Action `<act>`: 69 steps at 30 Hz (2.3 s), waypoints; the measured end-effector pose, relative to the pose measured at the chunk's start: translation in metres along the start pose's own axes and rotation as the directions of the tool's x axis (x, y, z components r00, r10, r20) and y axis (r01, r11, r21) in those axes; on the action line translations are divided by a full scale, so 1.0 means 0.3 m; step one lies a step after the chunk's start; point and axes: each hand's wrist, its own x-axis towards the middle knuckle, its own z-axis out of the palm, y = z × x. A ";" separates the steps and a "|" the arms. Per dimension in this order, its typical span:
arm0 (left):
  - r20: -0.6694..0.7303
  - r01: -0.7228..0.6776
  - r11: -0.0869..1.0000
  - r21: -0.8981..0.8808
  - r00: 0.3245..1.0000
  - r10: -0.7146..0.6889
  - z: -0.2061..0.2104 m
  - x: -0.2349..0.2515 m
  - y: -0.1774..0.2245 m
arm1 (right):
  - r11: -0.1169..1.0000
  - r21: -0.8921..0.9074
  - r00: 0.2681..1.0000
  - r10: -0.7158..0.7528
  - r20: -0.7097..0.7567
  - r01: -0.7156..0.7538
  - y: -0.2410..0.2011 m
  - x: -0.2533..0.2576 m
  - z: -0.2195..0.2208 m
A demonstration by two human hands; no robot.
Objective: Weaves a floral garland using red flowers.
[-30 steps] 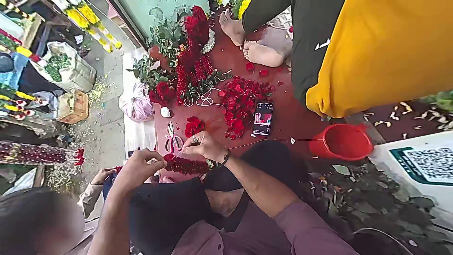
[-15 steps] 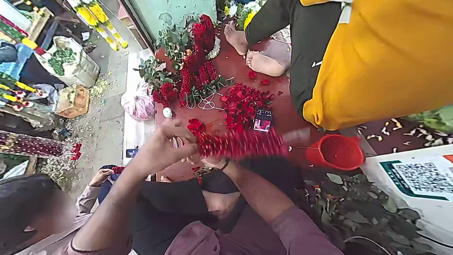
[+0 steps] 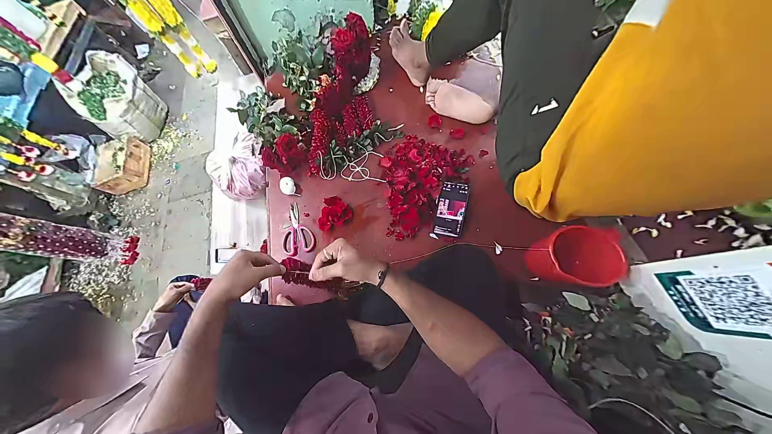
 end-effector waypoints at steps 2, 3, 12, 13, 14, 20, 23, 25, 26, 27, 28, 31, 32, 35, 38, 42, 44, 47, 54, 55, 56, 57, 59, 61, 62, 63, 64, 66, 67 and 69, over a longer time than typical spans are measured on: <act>-0.078 0.028 0.997 -0.067 0.996 -0.033 0.036 -0.013 -0.015 | 0.993 -0.113 0.991 -0.012 0.135 0.027 -0.011 -0.006 0.051; -0.105 0.026 0.996 -0.087 0.994 -0.035 0.052 -0.014 -0.024 | 0.988 -0.150 0.985 -0.006 0.175 0.033 -0.014 -0.012 0.080; -0.085 -0.147 0.989 0.022 0.985 0.149 0.048 -0.045 -0.100 | 1.000 -0.001 0.997 -0.008 -0.082 0.008 -0.023 -0.009 -0.001; -0.075 -0.176 0.983 0.044 0.981 0.179 0.036 -0.052 -0.103 | 1.000 -0.003 0.996 0.007 -0.085 -0.007 -0.022 -0.007 -0.016; -0.065 -0.206 0.976 0.077 0.975 0.211 0.026 -0.058 -0.109 | 1.000 -0.012 0.997 0.015 -0.080 -0.016 -0.019 -0.007 -0.024; -0.097 -0.316 0.911 0.264 0.931 0.351 0.005 -0.105 -0.138 | 0.992 -0.108 0.997 0.071 -0.002 -0.071 -0.006 -0.008 -0.027; -0.165 -0.300 0.917 0.264 0.922 0.350 -0.014 -0.123 -0.144 | 0.965 -0.159 0.974 0.220 0.061 -0.208 0.008 -0.006 -0.036; -0.205 -0.287 0.925 0.248 0.918 0.339 -0.035 -0.122 -0.154 | 0.921 -0.224 0.939 0.339 0.061 -0.318 0.035 -0.008 -0.041; -0.221 -0.279 0.932 0.233 0.918 0.330 -0.042 -0.116 -0.161 | 0.899 -0.260 0.927 0.373 0.030 -0.353 0.051 -0.012 -0.044; -0.242 -0.266 0.942 0.206 0.919 0.312 -0.045 -0.109 -0.166 | 0.875 -0.286 0.915 0.404 -0.014 -0.390 0.063 -0.013 -0.049; -0.267 -0.253 0.951 0.179 0.918 0.294 -0.044 -0.102 -0.172 | 0.858 -0.295 0.905 0.420 -0.068 -0.421 0.077 -0.010 -0.055; -0.315 -0.227 0.970 0.091 0.917 0.244 -0.029 -0.077 -0.190 | 0.857 -0.191 0.865 0.420 -0.275 -0.478 0.093 -0.002 -0.076; -0.315 -0.218 0.973 0.073 0.921 0.230 -0.023 -0.068 -0.196 | 0.874 -0.111 0.845 0.415 -0.336 -0.474 0.089 -0.001 -0.088; -0.305 -0.209 0.976 0.064 0.927 0.219 -0.008 -0.039 -0.240 | 0.889 0.088 0.754 0.430 -0.497 -0.449 0.094 0.001 -0.141; -0.280 -0.216 0.976 0.018 0.936 0.212 -0.011 -0.030 -0.278 | 0.870 0.106 0.668 0.443 -0.598 -0.481 0.094 0.071 -0.177; -0.284 -0.238 0.970 -0.043 0.934 0.216 0.008 -0.003 -0.266 | 0.866 -0.015 0.698 0.393 -0.599 -0.500 0.134 0.304 -0.243; -0.276 -0.254 0.965 -0.064 0.934 0.228 0.020 0.009 -0.263 | 0.847 0.026 0.664 0.435 -0.608 -0.531 0.168 0.458 -0.285; -0.245 -0.266 0.958 -0.108 0.941 0.233 0.030 0.034 -0.274 | 0.831 0.123 0.547 0.461 -0.699 -0.543 0.240 0.675 -0.355; -0.212 -0.193 0.968 -0.162 0.965 0.157 -0.001 0.082 -0.321 | 0.843 0.315 0.339 0.478 -0.810 -0.436 0.287 0.845 -0.384; -0.221 -0.197 0.966 -0.168 0.962 0.157 -0.005 0.089 -0.323 | 0.864 0.262 0.355 0.428 -0.831 -0.430 0.259 0.838 -0.386; -0.236 -0.205 0.964 -0.171 0.958 0.162 -0.012 0.096 -0.321 | 0.883 0.173 0.386 0.358 -0.850 -0.437 0.220 0.829 -0.393; -0.254 -0.211 0.963 -0.167 0.953 0.165 -0.022 0.099 -0.318 | 0.892 0.070 0.426 0.281 -0.860 -0.447 0.169 0.820 -0.400; -0.284 -0.215 0.965 -0.151 0.944 0.166 -0.048 0.093 -0.309 | 0.877 -0.123 0.508 0.149 -0.849 -0.464 0.060 0.800 -0.413; -0.242 -0.186 0.972 -0.141 0.959 0.148 -0.124 0.076 -0.264 | 0.875 -0.241 0.580 0.053 -0.813 -0.419 -0.093 0.791 -0.427; -0.213 -0.162 0.978 -0.130 0.968 0.132 -0.182 0.065 -0.227 | 0.868 -0.308 0.611 -0.006 -0.792 -0.391 -0.177 0.788 -0.429; -0.206 -0.153 0.982 -0.108 0.970 0.128 -0.240 0.045 -0.185 | 0.857 -0.371 0.643 -0.063 -0.763 -0.357 -0.258 0.780 -0.425; -0.213 -0.157 0.984 -0.079 0.967 0.137 -0.300 0.017 -0.138 | 0.858 -0.393 0.674 -0.077 -0.735 -0.331 -0.351 0.759 -0.403; -0.253 -0.191 0.981 -0.020 0.951 0.180 -0.404 -0.060 -0.041 | 0.868 -0.386 0.732 -0.039 -0.681 -0.313 -0.530 0.692 -0.328; -0.268 -0.200 0.980 0.014 0.943 0.196 -0.457 -0.108 0.011 | 0.885 -0.367 0.755 -0.027 -0.655 -0.287 -0.605 0.657 -0.287; -0.309 -0.213 0.975 0.064 0.925 0.222 -0.555 -0.208 0.115 | 0.929 -0.304 0.810 -0.008 -0.587 -0.211 -0.737 0.590 -0.210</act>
